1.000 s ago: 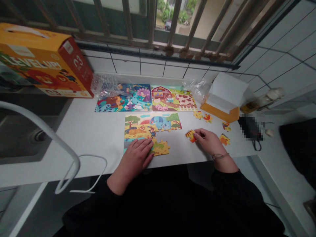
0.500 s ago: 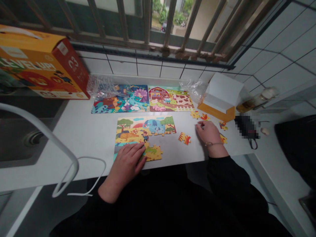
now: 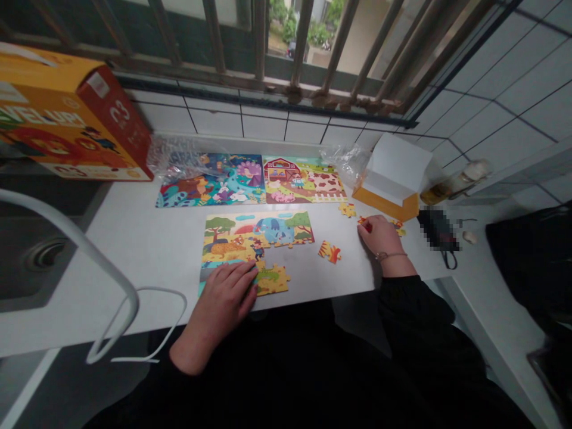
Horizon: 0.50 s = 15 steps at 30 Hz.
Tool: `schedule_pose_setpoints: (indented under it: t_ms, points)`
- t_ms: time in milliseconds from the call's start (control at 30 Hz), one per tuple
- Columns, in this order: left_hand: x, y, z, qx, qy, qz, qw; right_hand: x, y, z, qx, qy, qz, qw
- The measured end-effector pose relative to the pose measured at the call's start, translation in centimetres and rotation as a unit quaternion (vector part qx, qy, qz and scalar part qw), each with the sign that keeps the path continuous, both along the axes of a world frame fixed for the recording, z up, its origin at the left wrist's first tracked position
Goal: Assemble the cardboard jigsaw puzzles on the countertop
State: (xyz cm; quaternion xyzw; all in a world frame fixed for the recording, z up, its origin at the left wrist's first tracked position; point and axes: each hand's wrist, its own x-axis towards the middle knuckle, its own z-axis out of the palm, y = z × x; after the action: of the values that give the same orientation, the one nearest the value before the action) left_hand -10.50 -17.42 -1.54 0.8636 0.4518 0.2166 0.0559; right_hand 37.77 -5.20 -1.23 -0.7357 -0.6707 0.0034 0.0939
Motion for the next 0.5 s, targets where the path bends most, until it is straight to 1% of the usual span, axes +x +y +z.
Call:
schedule_pose_setpoints:
  t_ms: [67,100,133,200,267,300,367,500]
  points:
    - [0.0,0.0,-0.1,0.0,-0.003,0.002,1.0,1.2,-0.7,0.2,0.012,0.026,0.008,1.0]
    - [0.0,0.0,-0.1,-0.001,-0.006,0.003,1.0,2.1,-1.0,0.3,0.022,0.026,-0.012,0.999]
    - [0.0,0.0,-0.1,-0.001,-0.009,0.004,1.0,3.0,-1.3,0.4,0.033,0.016,-0.049,0.998]
    - [0.0,0.0,-0.1,0.0,-0.013,0.004,1.0,5.1,-1.6,0.6,0.032,-0.025,-0.151,0.988]
    - [0.1,0.0,0.0,0.003,-0.014,0.003,1.0,7.2,-1.7,0.8,-0.014,-0.048,-0.223,0.974]
    - [0.1,0.0,0.0,0.003,-0.014,0.003,1.0,8.1,-1.7,1.0,-0.036,-0.048,-0.239,0.969]
    - [0.0,0.0,0.1,0.003,-0.014,0.001,1.0,9.4,-1.5,1.2,-0.064,-0.041,-0.245,0.966]
    - [0.0,0.1,0.1,-0.002,-0.012,0.0,1.0,10.6,-1.2,1.8,-0.076,-0.03,-0.229,0.97]
